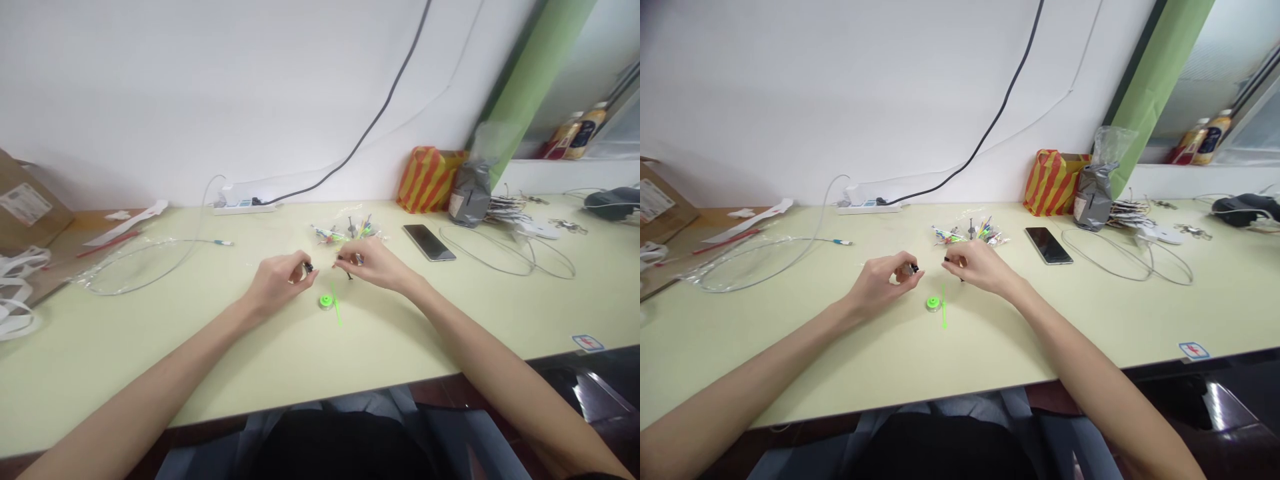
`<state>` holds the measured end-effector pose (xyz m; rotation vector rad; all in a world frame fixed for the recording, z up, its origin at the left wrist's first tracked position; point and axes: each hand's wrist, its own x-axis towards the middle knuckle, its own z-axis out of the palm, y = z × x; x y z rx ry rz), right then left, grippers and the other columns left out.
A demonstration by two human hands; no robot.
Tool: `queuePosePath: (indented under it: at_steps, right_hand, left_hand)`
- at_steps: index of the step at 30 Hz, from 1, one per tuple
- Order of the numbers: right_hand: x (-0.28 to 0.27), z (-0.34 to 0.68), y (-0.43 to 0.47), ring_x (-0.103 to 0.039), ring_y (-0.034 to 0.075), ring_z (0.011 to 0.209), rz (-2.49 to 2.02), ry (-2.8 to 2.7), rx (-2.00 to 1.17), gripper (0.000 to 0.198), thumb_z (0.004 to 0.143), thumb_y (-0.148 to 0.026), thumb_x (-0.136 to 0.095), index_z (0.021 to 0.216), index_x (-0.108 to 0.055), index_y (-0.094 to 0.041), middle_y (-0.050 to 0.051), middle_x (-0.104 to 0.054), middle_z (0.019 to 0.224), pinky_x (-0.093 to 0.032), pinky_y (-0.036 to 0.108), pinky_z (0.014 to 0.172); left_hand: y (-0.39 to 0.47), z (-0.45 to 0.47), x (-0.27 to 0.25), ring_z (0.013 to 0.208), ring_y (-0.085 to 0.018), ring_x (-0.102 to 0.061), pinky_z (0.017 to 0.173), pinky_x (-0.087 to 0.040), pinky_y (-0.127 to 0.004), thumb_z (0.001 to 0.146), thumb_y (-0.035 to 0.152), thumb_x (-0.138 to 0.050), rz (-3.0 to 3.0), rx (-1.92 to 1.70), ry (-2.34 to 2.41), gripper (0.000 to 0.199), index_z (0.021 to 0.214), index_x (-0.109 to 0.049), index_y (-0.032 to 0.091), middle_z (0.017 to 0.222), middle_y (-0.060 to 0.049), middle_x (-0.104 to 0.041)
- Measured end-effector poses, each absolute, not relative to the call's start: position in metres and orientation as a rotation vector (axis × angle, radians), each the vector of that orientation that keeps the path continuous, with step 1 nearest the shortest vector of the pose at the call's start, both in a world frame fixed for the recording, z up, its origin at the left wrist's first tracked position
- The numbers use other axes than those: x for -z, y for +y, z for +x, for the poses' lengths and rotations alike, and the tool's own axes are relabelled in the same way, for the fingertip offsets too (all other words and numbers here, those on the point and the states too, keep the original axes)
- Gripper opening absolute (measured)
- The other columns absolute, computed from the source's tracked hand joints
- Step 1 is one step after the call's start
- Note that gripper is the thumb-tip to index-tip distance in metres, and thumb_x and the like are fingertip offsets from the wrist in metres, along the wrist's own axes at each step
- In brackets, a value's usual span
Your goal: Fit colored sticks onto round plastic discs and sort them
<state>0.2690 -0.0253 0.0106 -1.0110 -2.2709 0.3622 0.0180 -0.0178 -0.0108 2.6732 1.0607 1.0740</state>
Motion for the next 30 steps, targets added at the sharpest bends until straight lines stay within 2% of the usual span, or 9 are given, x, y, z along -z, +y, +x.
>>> queuePosePath:
  at_steps: [8, 12, 15, 21, 25, 30]
  right_hand:
    - [-0.006, 0.270, -0.025, -0.056, 0.015, 0.068, -0.908, -2.474, -0.421, 0.012, 0.082, -0.008, -0.065, 0.076, -0.070, -0.017, 0.002, -0.067, 0.074, -0.040, 0.029, 0.068]
    - [-0.011, 0.277, -0.025, -0.057, 0.015, 0.069, -1.014, -2.609, -0.774, 0.014, 0.076, -0.007, -0.066, 0.080, -0.074, -0.017, 0.001, -0.069, 0.077, -0.042, 0.027, 0.066]
    - [-0.017, 0.288, -0.023, -0.057, 0.015, 0.072, -1.061, -2.640, -0.995, 0.012, 0.078, -0.010, -0.065, 0.084, -0.073, -0.016, 0.002, -0.070, 0.081, -0.043, 0.026, 0.066]
    - [-0.022, 0.300, -0.019, -0.056, 0.015, 0.075, -1.211, -2.511, -0.866, 0.008, 0.081, -0.015, -0.062, 0.087, -0.065, -0.016, 0.004, -0.065, 0.085, -0.042, 0.026, 0.065]
    - [-0.019, 0.295, -0.019, -0.056, 0.015, 0.068, -1.350, -2.530, -0.931, 0.006, 0.079, -0.018, -0.063, 0.082, -0.068, -0.016, 0.003, -0.067, 0.078, -0.040, 0.026, 0.061]
    - [-0.015, 0.286, -0.022, -0.059, 0.015, 0.068, -1.241, -2.575, -0.979, 0.010, 0.081, -0.015, -0.060, 0.079, -0.069, -0.016, 0.003, -0.069, 0.076, -0.041, 0.027, 0.062]
  left_hand:
    - [-0.017, 0.016, 0.012, 0.054, -0.010, -0.054, 0.059, -0.041, -0.023, 0.092, 0.038, -0.061, 2.678, -1.084, 1.072, 0.017, 0.088, -0.057, 0.021, 0.061, 0.006, -0.057]
    - [-0.016, 0.016, 0.013, 0.054, -0.010, -0.054, 0.059, -0.041, -0.023, 0.091, 0.037, -0.061, 2.672, -1.074, 1.088, 0.016, 0.089, -0.057, 0.021, 0.061, 0.006, -0.058]
    - [-0.017, 0.017, 0.013, 0.055, -0.010, -0.055, 0.059, -0.043, -0.023, 0.091, 0.037, -0.060, 2.631, -1.059, 1.109, 0.016, 0.089, -0.057, 0.021, 0.062, 0.006, -0.059]
    - [-0.018, 0.017, 0.012, 0.055, -0.010, -0.056, 0.060, -0.044, -0.023, 0.091, 0.037, -0.060, 2.577, -1.014, 1.137, 0.016, 0.090, -0.057, 0.022, 0.063, 0.005, -0.060]
    - [-0.017, 0.017, 0.013, 0.055, -0.010, -0.055, 0.060, -0.044, -0.024, 0.091, 0.037, -0.060, 2.620, -1.002, 1.128, 0.016, 0.089, -0.057, 0.021, 0.062, 0.006, -0.059]
    - [-0.016, 0.017, 0.015, 0.055, -0.010, -0.056, 0.061, -0.043, -0.024, 0.092, 0.038, -0.060, 2.651, -1.000, 1.120, 0.017, 0.090, -0.057, 0.021, 0.062, 0.006, -0.059]
